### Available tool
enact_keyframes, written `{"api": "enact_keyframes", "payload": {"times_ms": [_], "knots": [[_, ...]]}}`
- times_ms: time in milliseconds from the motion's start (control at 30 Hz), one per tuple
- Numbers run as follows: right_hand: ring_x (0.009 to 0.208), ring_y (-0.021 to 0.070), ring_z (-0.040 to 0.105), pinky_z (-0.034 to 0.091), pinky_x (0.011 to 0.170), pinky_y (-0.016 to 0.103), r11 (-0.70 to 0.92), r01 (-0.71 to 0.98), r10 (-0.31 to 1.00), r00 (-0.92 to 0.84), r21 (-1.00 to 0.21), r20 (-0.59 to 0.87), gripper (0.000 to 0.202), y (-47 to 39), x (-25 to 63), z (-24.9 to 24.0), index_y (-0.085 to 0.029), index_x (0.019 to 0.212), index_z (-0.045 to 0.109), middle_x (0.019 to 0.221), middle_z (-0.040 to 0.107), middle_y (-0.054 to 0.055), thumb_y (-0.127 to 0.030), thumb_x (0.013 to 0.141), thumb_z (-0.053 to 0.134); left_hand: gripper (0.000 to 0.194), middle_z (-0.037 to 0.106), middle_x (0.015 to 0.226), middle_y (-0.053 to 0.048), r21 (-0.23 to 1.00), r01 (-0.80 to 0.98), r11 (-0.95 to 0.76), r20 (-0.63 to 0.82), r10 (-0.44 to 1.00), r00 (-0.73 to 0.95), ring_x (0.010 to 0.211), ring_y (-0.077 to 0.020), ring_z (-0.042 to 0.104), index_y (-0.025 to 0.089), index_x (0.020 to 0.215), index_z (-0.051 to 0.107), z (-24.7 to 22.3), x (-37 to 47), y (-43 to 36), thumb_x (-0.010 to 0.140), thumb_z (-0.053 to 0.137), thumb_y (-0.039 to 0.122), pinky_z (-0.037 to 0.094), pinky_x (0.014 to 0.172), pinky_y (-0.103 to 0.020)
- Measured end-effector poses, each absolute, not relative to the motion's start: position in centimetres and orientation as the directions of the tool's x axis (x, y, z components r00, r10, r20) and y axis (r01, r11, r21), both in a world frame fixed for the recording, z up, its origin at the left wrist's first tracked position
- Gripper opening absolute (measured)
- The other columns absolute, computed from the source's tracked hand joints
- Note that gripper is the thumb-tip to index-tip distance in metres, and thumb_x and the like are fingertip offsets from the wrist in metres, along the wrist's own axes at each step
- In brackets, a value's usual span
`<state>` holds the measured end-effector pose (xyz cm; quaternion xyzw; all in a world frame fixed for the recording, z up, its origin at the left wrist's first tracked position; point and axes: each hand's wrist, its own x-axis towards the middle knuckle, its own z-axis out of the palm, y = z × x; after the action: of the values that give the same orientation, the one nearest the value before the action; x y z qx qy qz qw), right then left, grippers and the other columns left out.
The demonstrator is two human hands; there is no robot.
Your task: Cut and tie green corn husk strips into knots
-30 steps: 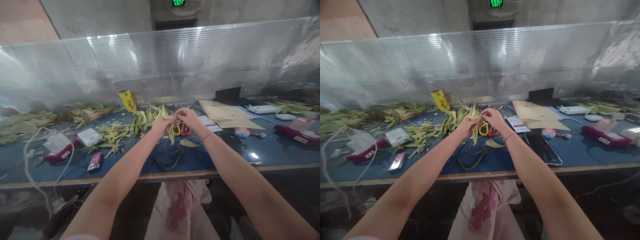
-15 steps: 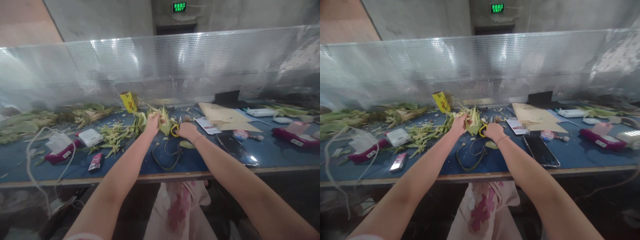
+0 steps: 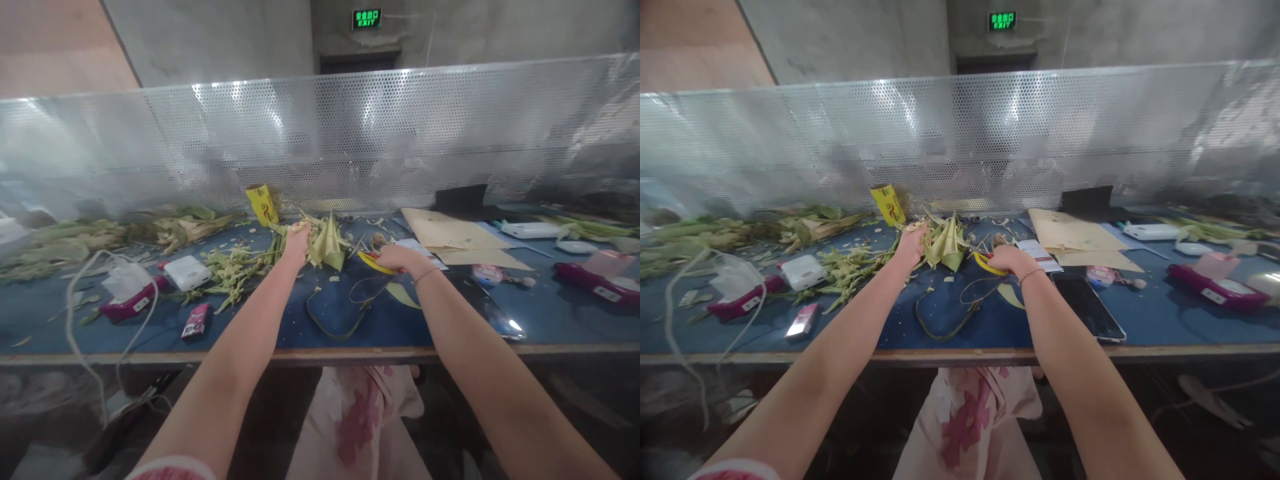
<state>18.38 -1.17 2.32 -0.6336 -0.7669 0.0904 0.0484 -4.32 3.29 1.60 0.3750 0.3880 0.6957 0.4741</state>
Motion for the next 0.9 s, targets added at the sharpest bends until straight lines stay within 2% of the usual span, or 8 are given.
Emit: {"api": "enact_keyframes", "payload": {"times_ms": [67,167,300,433,533,633,767,900], "knots": [[0.058,0.0223,0.061,0.040,0.054,0.032,0.171,0.959,0.969,-0.205,-0.224,-0.139,0.017,-1.5,19.0,3.0,-0.014,0.063,0.066,0.069,0.067,0.014,-0.022,0.070,0.053,0.024,0.051,0.061,0.006,0.882,-0.391,-0.262,0.146,0.942,-0.303,0.052,-0.0067,0.050,0.019,0.074,0.045,1.5,-4.7,3.7,0.066,0.067,0.016,0.043,0.056,-0.021],[0.058,0.0190,0.058,0.039,0.053,0.030,0.260,0.886,0.940,-0.323,-0.384,-0.109,0.010,-2.0,20.0,3.9,-0.017,0.067,0.065,0.071,0.066,0.009,-0.024,0.067,0.058,0.025,0.051,0.061,0.007,0.842,-0.442,-0.309,0.154,0.923,-0.353,0.054,-0.0064,0.052,0.019,0.074,0.043,1.5,-5.4,4.2,0.065,0.067,0.016,0.045,0.059,-0.021],[0.078,0.0171,0.060,0.045,0.067,0.026,0.455,0.595,0.766,-0.641,-0.662,-0.050,0.018,-2.7,20.9,4.5,-0.019,0.078,0.068,0.090,0.068,0.005,-0.020,0.063,0.059,0.025,0.051,0.058,0.008,0.773,-0.481,-0.413,0.185,0.873,-0.452,0.052,-0.0052,0.052,0.019,0.072,0.044,1.7,-6.2,4.7,0.064,0.068,0.015,0.044,0.059,-0.019],[0.086,0.0176,0.060,0.047,0.078,0.029,0.432,0.358,0.606,-0.795,-0.827,-0.027,0.036,-3.2,21.1,4.7,-0.016,0.092,0.067,0.095,0.067,0.005,-0.024,0.058,0.061,0.024,0.050,0.056,0.008,0.752,-0.504,-0.425,0.200,0.876,-0.439,0.050,-0.0053,0.051,0.018,0.067,0.045,1.8,-6.5,4.8,0.061,0.068,0.013,0.043,0.057,-0.020],[0.086,0.0180,0.059,0.047,0.080,0.031,0.358,0.281,0.675,-0.737,-0.890,0.038,0.030,-3.4,21.0,4.4,-0.016,0.086,0.065,0.093,0.066,0.006,-0.028,0.060,0.058,0.023,0.052,0.056,0.006,0.771,-0.495,-0.399,0.194,0.889,-0.414,0.051,-0.0064,0.053,0.017,0.066,0.049,1.8,-6.2,4.6,0.060,0.070,0.013,0.045,0.058,-0.021],[0.073,0.0159,0.056,0.046,0.066,0.029,0.296,0.219,0.801,-0.587,-0.930,0.117,0.023,-3.3,20.6,3.9,-0.018,0.082,0.060,0.081,0.064,0.005,-0.030,0.063,0.054,0.025,0.057,0.061,0.005,0.802,-0.448,-0.395,0.241,0.900,-0.362,0.055,-0.0068,0.055,0.016,0.070,0.053,1.9,-5.7,3.9,0.058,0.075,0.018,0.045,0.059,-0.021],[0.054,0.0104,0.044,0.036,0.049,0.024,0.275,0.016,0.751,-0.628,-0.961,0.204,0.035,-2.5,19.2,2.8,-0.019,0.090,0.054,0.072,0.058,0.001,-0.027,0.056,0.056,0.032,0.057,0.060,0.004,0.831,-0.436,-0.344,0.265,0.936,-0.234,0.054,-0.0071,0.054,0.016,0.070,0.053,1.9,-4.8,2.8,0.054,0.079,0.025,0.044,0.055,-0.020],[0.050,0.0073,0.039,0.032,0.045,0.022,0.224,0.061,0.885,-0.431,-0.973,0.177,0.031,-1.5,17.5,1.7,-0.021,0.086,0.047,0.073,0.054,-0.002,-0.028,0.058,0.058,0.036,0.058,0.061,0.004,0.847,-0.443,-0.294,0.260,0.956,-0.137,0.054,-0.0081,0.056,0.016,0.071,0.053,1.6,-3.8,2.0,0.050,0.081,0.026,0.045,0.056,-0.022]]}}
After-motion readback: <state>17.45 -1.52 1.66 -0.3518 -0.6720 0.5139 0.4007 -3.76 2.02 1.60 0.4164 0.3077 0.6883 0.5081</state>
